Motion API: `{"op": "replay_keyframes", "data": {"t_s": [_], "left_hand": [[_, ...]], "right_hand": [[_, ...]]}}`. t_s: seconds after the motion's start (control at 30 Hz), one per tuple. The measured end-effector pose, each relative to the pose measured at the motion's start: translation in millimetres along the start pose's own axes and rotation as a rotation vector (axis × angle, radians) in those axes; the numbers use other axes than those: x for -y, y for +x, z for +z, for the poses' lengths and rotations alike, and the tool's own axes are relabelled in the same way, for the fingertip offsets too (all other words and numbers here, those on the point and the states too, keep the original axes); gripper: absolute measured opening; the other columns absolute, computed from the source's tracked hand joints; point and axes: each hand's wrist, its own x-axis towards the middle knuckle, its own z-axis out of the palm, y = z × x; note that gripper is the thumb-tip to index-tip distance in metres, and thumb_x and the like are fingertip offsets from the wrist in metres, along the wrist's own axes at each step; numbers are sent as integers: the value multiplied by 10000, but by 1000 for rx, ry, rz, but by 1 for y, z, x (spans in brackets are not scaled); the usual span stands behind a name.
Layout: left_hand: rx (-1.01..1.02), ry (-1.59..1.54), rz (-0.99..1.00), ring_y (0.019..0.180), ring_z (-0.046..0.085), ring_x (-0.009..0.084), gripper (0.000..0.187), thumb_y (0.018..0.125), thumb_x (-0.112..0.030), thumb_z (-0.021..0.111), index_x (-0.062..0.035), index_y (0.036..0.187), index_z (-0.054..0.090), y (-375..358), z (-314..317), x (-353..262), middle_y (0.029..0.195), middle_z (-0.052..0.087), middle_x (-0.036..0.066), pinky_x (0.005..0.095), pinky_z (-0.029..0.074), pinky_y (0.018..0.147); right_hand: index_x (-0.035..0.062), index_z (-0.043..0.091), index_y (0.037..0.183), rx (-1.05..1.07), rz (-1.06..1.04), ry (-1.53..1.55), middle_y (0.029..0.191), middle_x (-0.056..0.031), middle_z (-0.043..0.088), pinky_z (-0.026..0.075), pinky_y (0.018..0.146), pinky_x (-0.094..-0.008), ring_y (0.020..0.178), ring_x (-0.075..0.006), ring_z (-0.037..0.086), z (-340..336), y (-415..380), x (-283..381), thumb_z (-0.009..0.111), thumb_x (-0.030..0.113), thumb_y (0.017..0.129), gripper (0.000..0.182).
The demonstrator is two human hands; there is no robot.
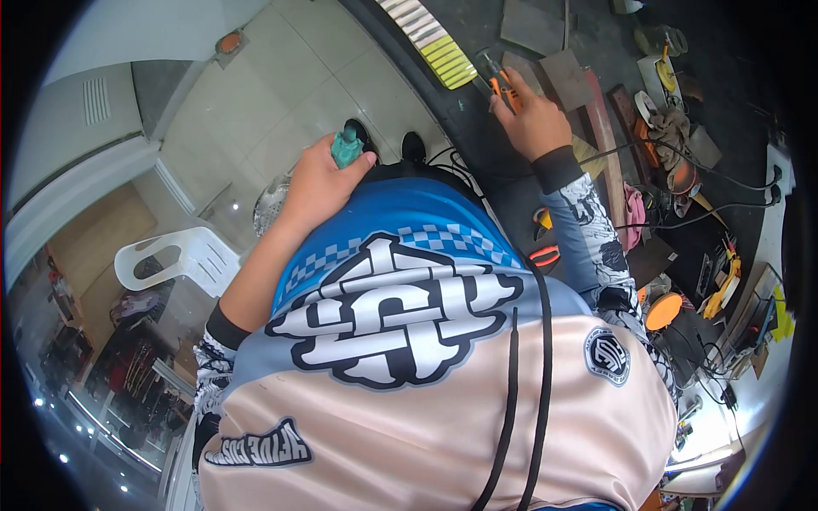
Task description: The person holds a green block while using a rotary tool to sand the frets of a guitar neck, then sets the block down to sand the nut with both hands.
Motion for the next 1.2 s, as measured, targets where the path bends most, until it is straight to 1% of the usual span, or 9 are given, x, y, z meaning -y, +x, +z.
{"op": "replay_keyframes", "data": {"t_s": [0.23,0.37,0.5,0.73,0.83,0.93,1.03,1.07,1.2], "left_hand": [[8,-24,40,760,698,338,354,891,-322,749,13,974,671,3,5,3,797,701,194,414,531,734],[43,-22,33,767,698,366,355,890,-324,746,15,959,668,5,8,-1,797,696,207,428,529,727],[72,-12,71,757,694,381,349,885,-318,748,16,937,661,7,12,0,776,689,210,441,525,713],[86,-24,69,753,702,373,328,873,-292,754,18,935,664,7,12,3,774,695,210,436,530,712],[74,-23,45,764,707,366,321,872,-284,753,17,945,668,6,10,3,789,703,209,427,533,725],[62,-19,31,777,711,360,317,871,-280,752,15,957,673,4,7,-1,803,708,209,418,535,737],[84,-15,16,776,709,353,310,873,-276,748,12,961,674,5,5,-3,801,706,203,414,535,742],[77,-15,16,772,709,346,311,876,-277,747,13,960,673,5,6,-3,796,705,199,412,534,740],[24,-27,18,754,702,317,318,886,-285,747,16,954,669,4,7,-1,781,699,184,405,530,730]], "right_hand": [[241,570,1436,25,-71,250,851,-203,736,584,721,-467,801,-395,725,-45,-27,26,687,454,919,572],[224,587,1430,191,-204,404,864,-225,723,571,724,-443,820,-405,723,-76,-51,60,717,374,920,547],[227,591,1421,333,-308,441,873,-217,729,575,723,-452,796,-410,718,-97,-59,86,739,354,896,561],[262,582,1432,372,-415,340,828,-182,726,576,693,-461,748,-393,711,-101,-56,93,737,367,889,575],[269,570,1443,360,-427,332,818,-179,721,575,691,-468,750,-392,709,-99,-59,96,730,388,891,587],[207,598,1408,401,-406,291,874,-204,733,590,711,-471,779,-391,723,-104,-58,101,714,389,902,550],[219,599,1406,396,-358,283,873,-209,731,590,708,-473,779,-393,723,-100,-63,103,703,413,907,545],[260,563,1446,382,-348,297,801,-192,710,574,697,-474,751,-399,709,-98,-64,103,717,397,904,579],[251,573,1434,328,-241,369,824,-206,721,579,718,-471,782,-398,721,-80,-54,89,705,405,919,554]]}}
